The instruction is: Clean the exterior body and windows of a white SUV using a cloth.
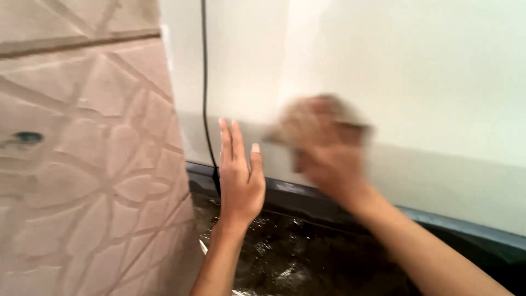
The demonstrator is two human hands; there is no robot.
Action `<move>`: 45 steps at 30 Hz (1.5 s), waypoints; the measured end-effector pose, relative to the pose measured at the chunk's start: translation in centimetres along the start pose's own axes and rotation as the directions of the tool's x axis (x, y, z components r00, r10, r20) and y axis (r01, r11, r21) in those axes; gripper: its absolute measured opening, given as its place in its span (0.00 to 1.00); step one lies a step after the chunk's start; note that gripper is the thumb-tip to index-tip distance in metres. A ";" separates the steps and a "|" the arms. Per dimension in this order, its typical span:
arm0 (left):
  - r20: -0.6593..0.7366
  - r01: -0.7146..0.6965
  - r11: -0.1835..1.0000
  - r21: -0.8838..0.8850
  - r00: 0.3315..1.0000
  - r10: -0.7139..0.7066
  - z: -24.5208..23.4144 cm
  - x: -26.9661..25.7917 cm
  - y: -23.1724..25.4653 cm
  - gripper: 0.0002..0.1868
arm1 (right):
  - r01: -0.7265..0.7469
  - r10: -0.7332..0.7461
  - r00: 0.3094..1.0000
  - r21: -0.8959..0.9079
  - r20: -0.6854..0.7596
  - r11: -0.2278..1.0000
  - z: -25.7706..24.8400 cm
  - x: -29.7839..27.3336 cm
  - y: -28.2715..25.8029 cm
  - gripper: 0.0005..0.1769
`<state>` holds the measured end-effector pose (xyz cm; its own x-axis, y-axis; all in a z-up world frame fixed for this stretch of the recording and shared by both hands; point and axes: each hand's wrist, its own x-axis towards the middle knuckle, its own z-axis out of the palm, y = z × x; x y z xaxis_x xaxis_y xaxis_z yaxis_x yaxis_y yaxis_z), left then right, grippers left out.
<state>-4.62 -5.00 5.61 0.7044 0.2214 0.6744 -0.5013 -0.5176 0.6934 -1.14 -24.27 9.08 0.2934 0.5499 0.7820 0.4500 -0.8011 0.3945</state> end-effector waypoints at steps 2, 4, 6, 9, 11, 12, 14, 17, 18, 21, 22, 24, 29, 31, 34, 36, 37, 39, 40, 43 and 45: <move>0.042 -0.036 0.999 0.031 0.998 0.035 1.5 -1.0 -0.2 0.34 | -0.060 0.060 0.998 -0.053 -0.008 0.997 -1.5 -5.5 4.6 0.28; 0.071 -0.005 1.000 0.023 0.997 0.003 2.9 -2.0 -1.2 0.34 | -0.371 0.369 0.925 -0.003 -0.088 0.929 -2.0 -11.6 9.1 0.31; 0.070 0.019 0.999 0.027 0.997 -0.021 3.3 -2.8 -1.9 0.33 | -0.510 0.495 0.859 -0.141 -0.131 0.848 0.2 -15.7 9.7 0.34; 0.072 0.062 0.997 0.043 0.995 -0.065 2.2 -3.2 -3.4 0.32 | -0.737 0.669 0.666 -0.152 -0.329 0.659 5.0 -15.2 5.6 0.35; 0.084 0.084 0.995 0.054 0.992 -0.089 1.2 -3.2 -4.9 0.32 | -0.815 0.726 0.527 -0.021 -0.442 0.579 8.8 -12.2 -0.5 0.33; 0.071 0.087 0.995 0.053 0.993 -0.091 0.8 -3.1 -5.8 0.32 | -0.717 0.703 0.637 0.091 -0.317 0.691 10.8 -10.4 -4.2 0.35; 0.067 0.088 0.995 0.051 0.994 -0.091 0.3 -2.9 -7.6 0.32 | -0.605 0.642 0.739 0.219 -0.205 0.766 14.4 -7.0 -10.6 0.37; 0.034 0.151 0.977 0.151 0.987 -0.158 0.3 -2.7 -9.6 0.33 | -0.361 0.398 0.911 -0.253 0.111 0.897 17.9 -3.9 -15.5 0.41; 0.013 0.137 0.982 0.132 0.990 -0.140 0.5 -2.7 -9.6 0.34 | -0.376 0.379 0.924 -0.057 0.052 0.925 18.1 -3.9 -15.2 0.42; 0.007 0.129 0.988 0.090 0.991 -0.130 2.5 -3.0 -8.5 0.35 | -0.304 0.302 0.952 0.037 0.049 0.952 14.7 -6.4 -11.0 0.41; 0.011 0.131 0.987 0.091 0.991 -0.132 3.1 -3.2 -8.0 0.35 | -0.234 0.236 0.966 -0.037 0.106 0.972 12.8 -7.5 -9.3 0.41; 0.034 0.061 0.991 0.118 0.997 -0.066 5.6 -4.1 -7.6 0.35 | -0.186 0.190 0.980 -0.073 0.056 0.980 10.6 -12.2 -3.9 0.41; 0.167 -0.019 0.966 0.258 0.986 -0.025 10.4 -6.5 -6.7 0.36 | -0.352 0.343 0.936 -0.264 -0.082 0.898 3.4 -24.0 7.2 0.39; 0.184 -0.072 0.970 0.230 0.982 0.029 10.8 -7.4 -5.7 0.36 | -0.666 0.663 0.741 -0.244 -0.109 0.704 1.8 -27.1 8.7 0.37; 0.221 -0.072 0.962 0.264 0.975 0.012 11.6 -7.9 -3.7 0.36 | -0.906 0.862 0.403 -0.003 -0.306 0.423 3.3 -27.2 7.6 0.39; 0.215 -0.102 0.974 0.202 0.975 0.058 12.2 -8.3 -1.9 0.35 | -0.852 0.819 0.520 -0.078 -0.243 0.518 4.4 -22.8 3.1 0.38; 0.203 -0.131 0.981 0.145 0.974 0.101 12.8 -8.3 -0.8 0.35 | -0.781 0.763 0.625 -0.140 -0.167 0.609 5.1 -20.5 1.3 0.37; 0.197 -0.169 0.975 0.144 0.971 0.139 13.8 -8.3 0.4 0.34 | -0.661 0.670 0.741 -0.123 0.048 0.740 8.6 -18.7 -2.7 0.36; 0.187 -0.201 0.969 0.147 0.967 0.172 14.8 -8.6 1.1 0.33 | -0.527 0.524 0.811 -0.063 0.260 0.847 10.4 -18.2 -4.2 0.36; 0.139 -0.240 0.931 0.275 0.968 0.209 16.7 -8.7 1.4 0.32 | -0.394 0.375 0.898 0.037 0.231 0.919 9.6 -18.3 -2.8 0.32; 0.157 -0.250 0.938 0.239 0.964 0.217 17.6 -9.0 2.2 0.32 | -0.357 0.344 0.916 0.025 0.205 0.934 7.8 -19.7 0.4 0.32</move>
<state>-3.20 -22.69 -3.39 0.6492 -0.0289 0.7600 -0.5266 -0.7381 0.4218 -0.20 -33.59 -9.94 0.5967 0.2764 0.7534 0.3368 -0.9384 0.0775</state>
